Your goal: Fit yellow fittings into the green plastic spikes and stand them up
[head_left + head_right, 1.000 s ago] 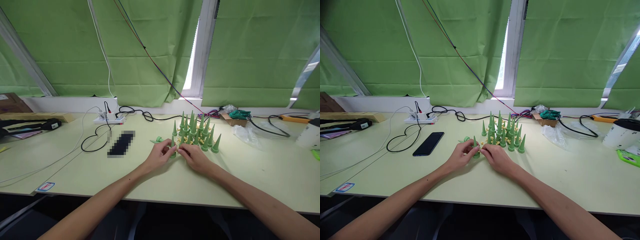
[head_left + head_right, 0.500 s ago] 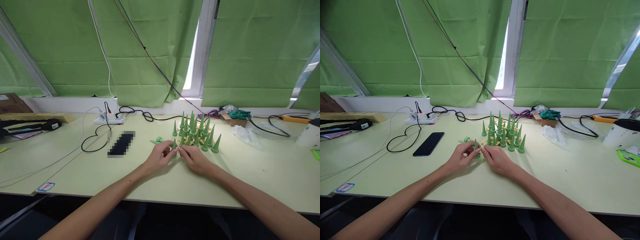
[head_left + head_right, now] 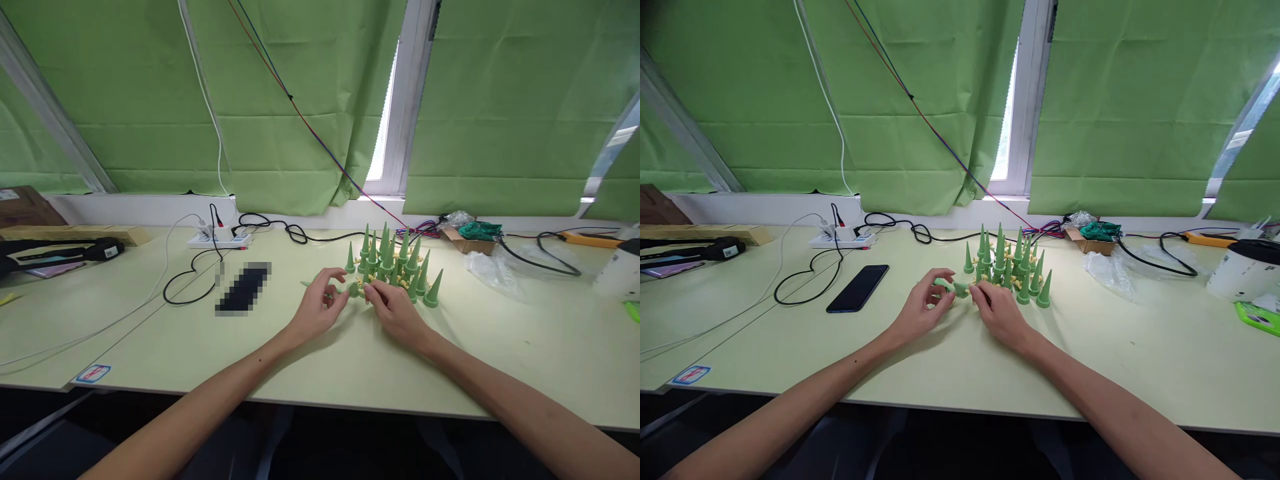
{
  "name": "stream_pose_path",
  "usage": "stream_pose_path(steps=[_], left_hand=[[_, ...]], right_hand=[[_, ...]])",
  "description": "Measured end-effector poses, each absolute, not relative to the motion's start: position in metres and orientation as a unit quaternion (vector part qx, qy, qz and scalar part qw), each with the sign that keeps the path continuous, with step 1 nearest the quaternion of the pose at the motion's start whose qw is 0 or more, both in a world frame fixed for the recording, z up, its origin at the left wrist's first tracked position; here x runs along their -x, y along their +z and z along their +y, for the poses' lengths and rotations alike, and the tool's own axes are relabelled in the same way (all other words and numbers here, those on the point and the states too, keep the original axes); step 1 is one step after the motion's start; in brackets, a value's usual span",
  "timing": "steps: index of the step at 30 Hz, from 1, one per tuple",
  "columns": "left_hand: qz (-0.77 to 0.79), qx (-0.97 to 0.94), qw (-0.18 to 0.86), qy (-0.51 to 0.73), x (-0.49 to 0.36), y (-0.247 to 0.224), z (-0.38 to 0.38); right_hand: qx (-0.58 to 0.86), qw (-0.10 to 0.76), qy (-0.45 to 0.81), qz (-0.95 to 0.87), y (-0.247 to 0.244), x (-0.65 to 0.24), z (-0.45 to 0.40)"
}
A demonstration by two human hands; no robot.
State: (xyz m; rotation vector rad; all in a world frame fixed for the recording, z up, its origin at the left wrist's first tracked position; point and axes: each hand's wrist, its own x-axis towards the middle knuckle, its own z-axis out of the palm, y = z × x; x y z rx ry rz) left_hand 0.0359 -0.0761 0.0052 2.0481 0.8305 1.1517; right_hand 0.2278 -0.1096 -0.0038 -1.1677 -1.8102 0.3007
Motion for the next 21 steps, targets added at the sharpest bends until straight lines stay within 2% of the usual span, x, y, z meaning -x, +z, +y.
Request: stream_pose_path(steps=[4, 12, 15, 21], left_hand=[[0.348, -0.739, 0.378, 0.437, -0.0372, 0.0067, -0.0718], [0.306, -0.726, 0.502, 0.356, -0.0369, 0.0107, -0.0725], [0.313, -0.732, 0.479, 0.37, -0.036, 0.0094, -0.0727], [0.329, -0.776, 0.37, 0.39, -0.0355, 0.0076, -0.0768]], right_hand=[[0.475, 0.479, 0.123, -0.728, -0.0039, -0.2285, -0.1098], [0.45, 0.478, 0.137, -0.742, -0.0048, -0.2281, -0.1097], [0.444, 0.471, 0.137, -0.75, -0.0049, -0.2275, -0.11], [0.449, 0.454, 0.135, -0.758, -0.0059, -0.2271, -0.1102]])
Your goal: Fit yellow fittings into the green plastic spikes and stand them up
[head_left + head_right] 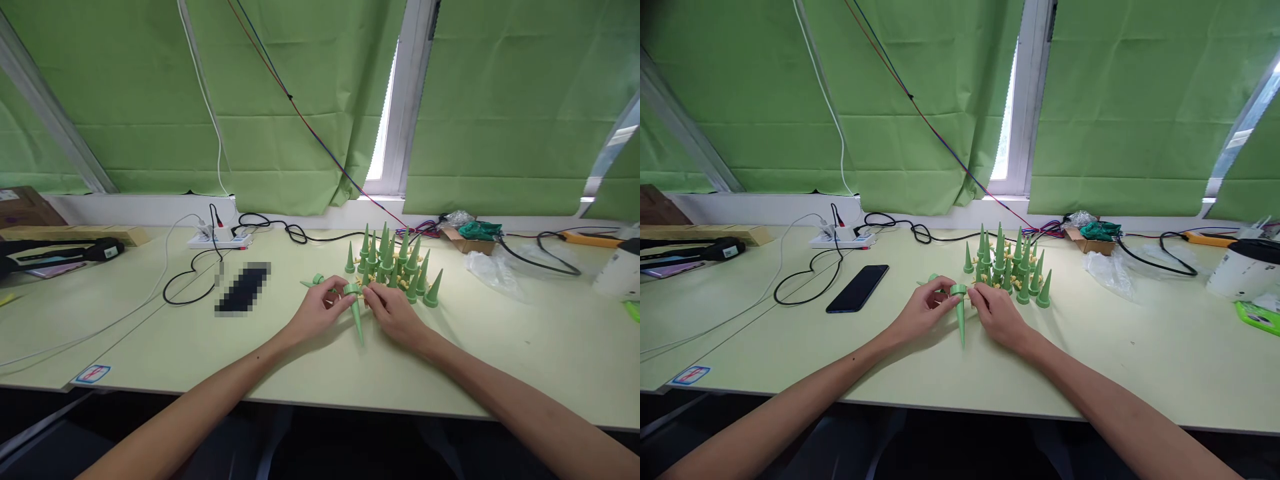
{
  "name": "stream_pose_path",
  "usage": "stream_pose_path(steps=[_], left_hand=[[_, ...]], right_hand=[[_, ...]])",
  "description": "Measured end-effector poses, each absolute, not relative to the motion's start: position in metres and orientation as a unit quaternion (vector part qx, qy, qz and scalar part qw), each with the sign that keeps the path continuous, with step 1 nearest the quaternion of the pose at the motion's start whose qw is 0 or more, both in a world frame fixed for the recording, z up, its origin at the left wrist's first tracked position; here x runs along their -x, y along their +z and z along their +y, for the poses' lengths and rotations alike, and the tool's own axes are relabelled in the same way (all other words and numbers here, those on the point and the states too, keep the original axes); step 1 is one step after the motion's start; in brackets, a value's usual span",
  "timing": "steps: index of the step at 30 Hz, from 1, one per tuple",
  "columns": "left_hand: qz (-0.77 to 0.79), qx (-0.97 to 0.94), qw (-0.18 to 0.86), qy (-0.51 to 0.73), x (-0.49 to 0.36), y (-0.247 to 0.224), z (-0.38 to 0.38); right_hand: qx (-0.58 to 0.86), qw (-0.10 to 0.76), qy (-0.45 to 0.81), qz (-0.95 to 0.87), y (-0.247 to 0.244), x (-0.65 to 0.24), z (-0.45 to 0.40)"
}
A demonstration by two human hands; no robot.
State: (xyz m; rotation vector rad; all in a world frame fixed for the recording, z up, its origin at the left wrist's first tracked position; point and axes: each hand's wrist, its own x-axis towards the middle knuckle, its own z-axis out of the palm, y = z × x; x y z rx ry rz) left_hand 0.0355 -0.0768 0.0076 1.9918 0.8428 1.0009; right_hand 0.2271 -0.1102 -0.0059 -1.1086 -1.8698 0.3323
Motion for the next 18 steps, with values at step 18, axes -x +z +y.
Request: stream_pose_path(steps=[18], left_hand=[[0.285, -0.731, 0.457, 0.42, -0.0345, 0.0067, -0.075]], right_hand=[[0.447, 0.514, 0.198, -0.705, -0.0074, -0.2286, -0.1102]])
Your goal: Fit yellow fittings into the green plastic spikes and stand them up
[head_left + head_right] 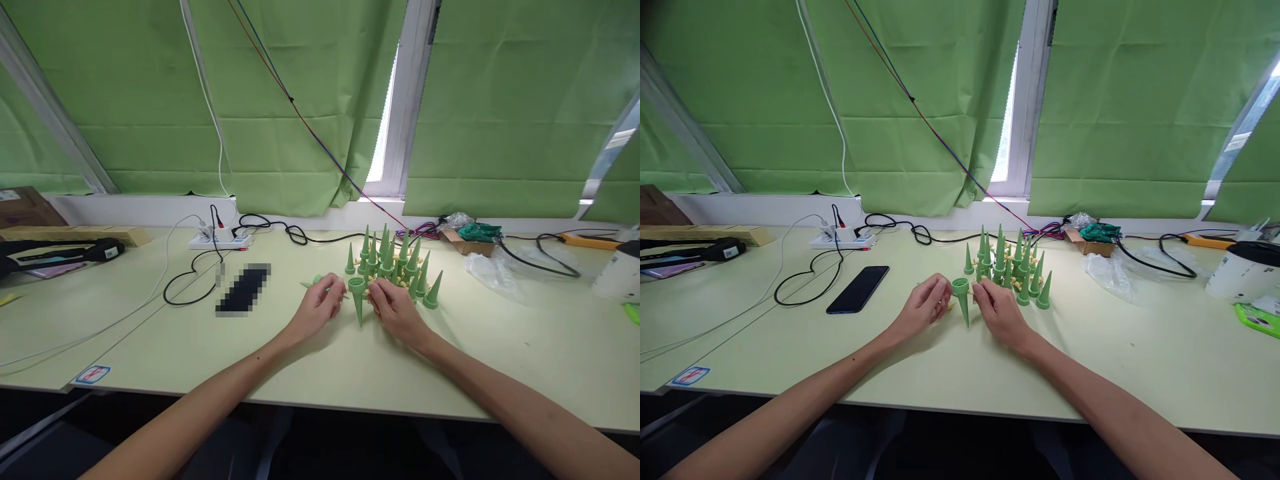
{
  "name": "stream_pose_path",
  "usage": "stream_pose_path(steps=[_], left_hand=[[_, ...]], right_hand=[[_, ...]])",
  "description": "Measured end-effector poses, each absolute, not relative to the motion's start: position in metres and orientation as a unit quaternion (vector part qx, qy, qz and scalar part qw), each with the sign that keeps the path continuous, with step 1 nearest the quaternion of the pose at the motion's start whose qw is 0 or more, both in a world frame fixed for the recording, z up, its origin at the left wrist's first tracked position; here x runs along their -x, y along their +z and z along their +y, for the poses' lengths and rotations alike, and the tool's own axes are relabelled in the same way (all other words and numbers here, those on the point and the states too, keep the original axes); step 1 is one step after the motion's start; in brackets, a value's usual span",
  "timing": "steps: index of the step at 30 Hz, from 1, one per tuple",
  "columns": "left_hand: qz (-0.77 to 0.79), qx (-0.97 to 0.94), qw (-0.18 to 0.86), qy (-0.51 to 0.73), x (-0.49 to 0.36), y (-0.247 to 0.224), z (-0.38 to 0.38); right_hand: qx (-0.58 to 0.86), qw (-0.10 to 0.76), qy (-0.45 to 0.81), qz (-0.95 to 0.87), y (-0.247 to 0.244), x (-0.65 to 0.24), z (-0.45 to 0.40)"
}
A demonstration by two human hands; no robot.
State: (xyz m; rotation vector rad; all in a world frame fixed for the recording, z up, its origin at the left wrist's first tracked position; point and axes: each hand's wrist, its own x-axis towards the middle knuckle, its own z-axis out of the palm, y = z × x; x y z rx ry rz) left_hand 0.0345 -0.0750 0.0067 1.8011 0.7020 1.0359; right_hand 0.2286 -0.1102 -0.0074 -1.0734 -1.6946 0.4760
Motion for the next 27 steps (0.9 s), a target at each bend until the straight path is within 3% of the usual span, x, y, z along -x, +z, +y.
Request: stream_pose_path(steps=[9, 27], left_hand=[[0.297, -0.737, 0.534, 0.289, -0.0327, 0.0058, -0.0721], [0.293, -0.771, 0.472, 0.311, -0.031, 0.0109, -0.0776]], right_hand=[[0.408, 0.499, 0.208, -0.736, -0.0052, -0.2287, -0.1131], [0.424, 0.464, 0.192, -0.754, -0.0046, -0.2279, -0.1121]])
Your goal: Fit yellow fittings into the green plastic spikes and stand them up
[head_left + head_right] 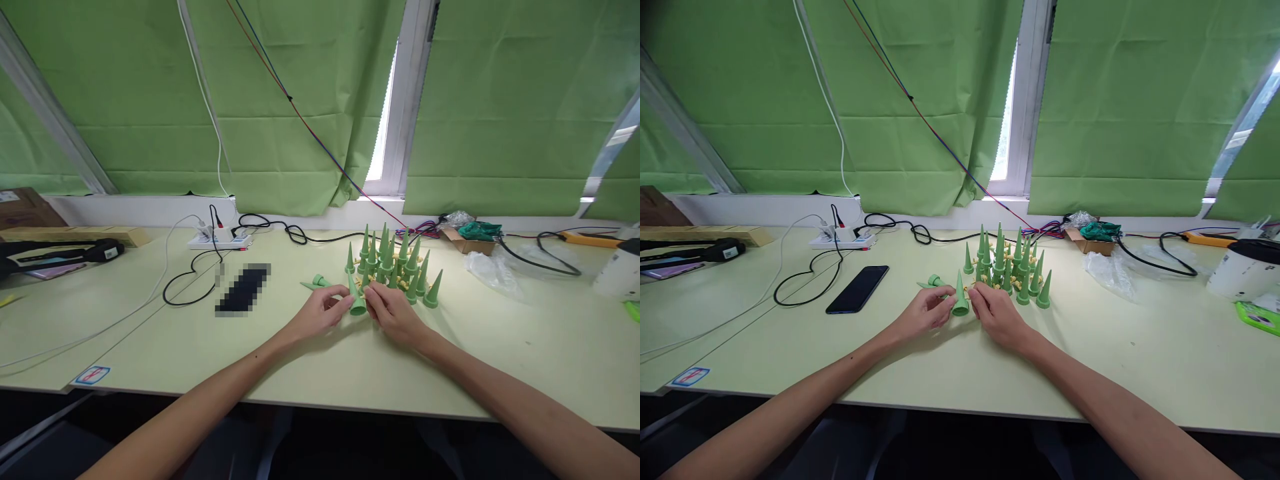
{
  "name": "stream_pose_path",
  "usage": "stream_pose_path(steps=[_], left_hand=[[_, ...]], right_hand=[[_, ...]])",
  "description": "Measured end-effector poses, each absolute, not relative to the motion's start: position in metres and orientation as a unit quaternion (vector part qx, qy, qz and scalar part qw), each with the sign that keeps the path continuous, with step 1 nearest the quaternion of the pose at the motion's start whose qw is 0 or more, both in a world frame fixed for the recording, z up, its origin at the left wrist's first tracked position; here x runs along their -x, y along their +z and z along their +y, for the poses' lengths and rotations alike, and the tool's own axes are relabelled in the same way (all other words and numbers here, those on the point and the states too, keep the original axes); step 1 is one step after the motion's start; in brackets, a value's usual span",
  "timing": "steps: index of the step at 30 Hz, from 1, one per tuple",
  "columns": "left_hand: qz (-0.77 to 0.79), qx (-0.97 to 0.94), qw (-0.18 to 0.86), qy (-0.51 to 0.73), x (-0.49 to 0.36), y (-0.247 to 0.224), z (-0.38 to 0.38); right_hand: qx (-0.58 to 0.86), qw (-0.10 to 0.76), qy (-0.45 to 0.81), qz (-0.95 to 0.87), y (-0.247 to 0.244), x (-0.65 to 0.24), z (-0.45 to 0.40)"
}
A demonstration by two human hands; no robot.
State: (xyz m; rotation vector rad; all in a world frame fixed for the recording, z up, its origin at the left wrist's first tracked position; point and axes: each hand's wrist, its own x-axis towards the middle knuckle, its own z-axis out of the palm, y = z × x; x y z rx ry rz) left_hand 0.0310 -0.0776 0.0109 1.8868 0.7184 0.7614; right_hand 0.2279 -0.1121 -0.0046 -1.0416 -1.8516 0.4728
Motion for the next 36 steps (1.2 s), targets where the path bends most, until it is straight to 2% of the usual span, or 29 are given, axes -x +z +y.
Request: stream_pose_path(steps=[11, 18, 21, 31, 36], left_hand=[[0.264, -0.818, 0.375, 0.347, -0.033, 0.009, -0.078], [0.219, -0.869, 0.252, 0.364, -0.032, -0.002, -0.076], [0.216, -0.879, 0.236, 0.353, -0.033, -0.005, -0.074], [0.33, -0.806, 0.302, 0.388, -0.036, 0.005, -0.077], [0.334, -0.768, 0.433, 0.333, -0.036, 0.006, -0.074]], right_hand=[[0.45, 0.453, 0.163, -0.752, -0.006, -0.226, -0.111], [0.451, 0.442, 0.16, -0.759, -0.007, -0.227, -0.11], [0.458, 0.443, 0.157, -0.754, -0.007, -0.226, -0.111], [0.464, 0.501, 0.179, -0.708, -0.001, -0.227, -0.114], [0.448, 0.502, 0.195, -0.713, -0.002, -0.228, -0.114]])
